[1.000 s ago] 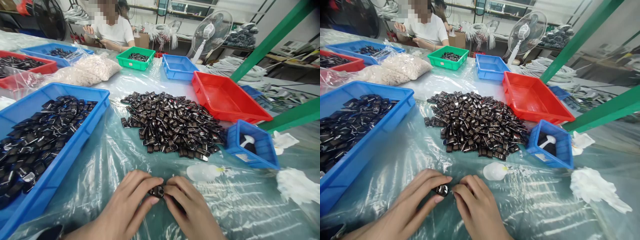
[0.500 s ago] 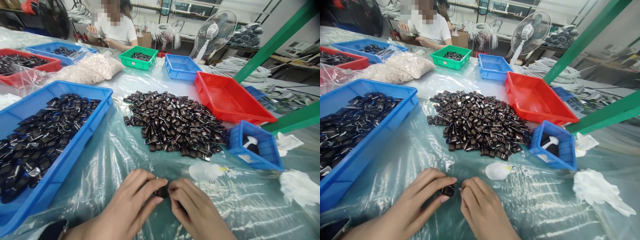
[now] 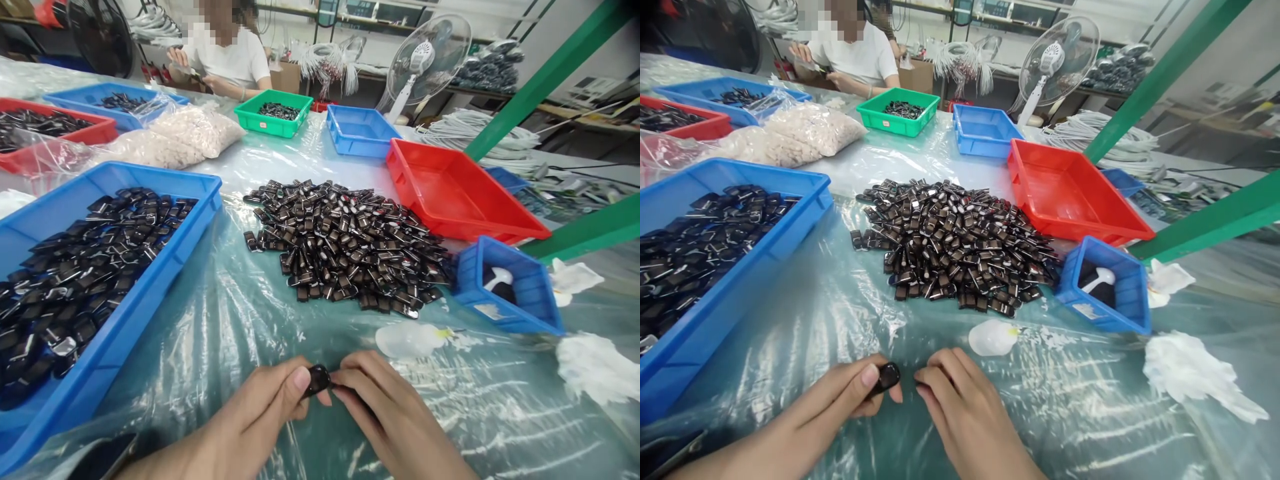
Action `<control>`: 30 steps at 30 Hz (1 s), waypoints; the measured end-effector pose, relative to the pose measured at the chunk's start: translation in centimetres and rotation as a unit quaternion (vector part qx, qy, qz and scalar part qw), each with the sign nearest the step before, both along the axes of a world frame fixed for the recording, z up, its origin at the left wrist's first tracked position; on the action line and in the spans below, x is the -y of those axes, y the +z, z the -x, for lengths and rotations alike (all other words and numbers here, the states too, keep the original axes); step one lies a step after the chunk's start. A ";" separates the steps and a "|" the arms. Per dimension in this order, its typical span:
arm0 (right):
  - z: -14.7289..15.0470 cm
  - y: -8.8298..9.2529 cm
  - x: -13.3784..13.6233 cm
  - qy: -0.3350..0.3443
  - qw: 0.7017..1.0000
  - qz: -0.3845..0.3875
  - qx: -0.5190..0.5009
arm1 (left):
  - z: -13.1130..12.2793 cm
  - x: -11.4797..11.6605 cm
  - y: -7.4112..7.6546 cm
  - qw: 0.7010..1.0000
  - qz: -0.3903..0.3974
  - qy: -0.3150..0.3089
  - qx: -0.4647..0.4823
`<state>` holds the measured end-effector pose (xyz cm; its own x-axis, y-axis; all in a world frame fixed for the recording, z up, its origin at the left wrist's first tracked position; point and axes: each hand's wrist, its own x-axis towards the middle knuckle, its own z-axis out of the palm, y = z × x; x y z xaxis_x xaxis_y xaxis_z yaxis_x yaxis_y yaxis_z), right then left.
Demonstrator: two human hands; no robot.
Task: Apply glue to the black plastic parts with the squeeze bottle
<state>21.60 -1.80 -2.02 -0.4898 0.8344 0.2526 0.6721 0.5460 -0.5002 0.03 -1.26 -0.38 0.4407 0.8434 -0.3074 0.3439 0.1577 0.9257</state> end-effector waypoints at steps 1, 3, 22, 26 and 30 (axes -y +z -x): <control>-0.1 0.0 0.1 0.002 1.000 0.008 -0.005 | 0.0 0.2 -0.1 1.000 0.016 0.009 -0.005; -0.3 0.1 0.2 0.002 1.000 0.016 -0.018 | 0.0 0.5 -0.1 0.999 0.030 0.024 -0.020; 0.2 2.6 0.5 -0.100 0.748 0.491 -0.435 | -0.1 -0.6 1.3 0.985 -0.135 -0.099 -0.035; 0.8 3.2 0.7 -0.134 0.712 0.517 -0.456 | -0.3 -0.8 1.6 0.982 -0.133 -0.119 -0.052; 0.9 3.1 0.8 -0.134 0.700 0.530 -0.460 | -0.2 -0.6 0.7 0.979 -0.156 -0.127 -0.022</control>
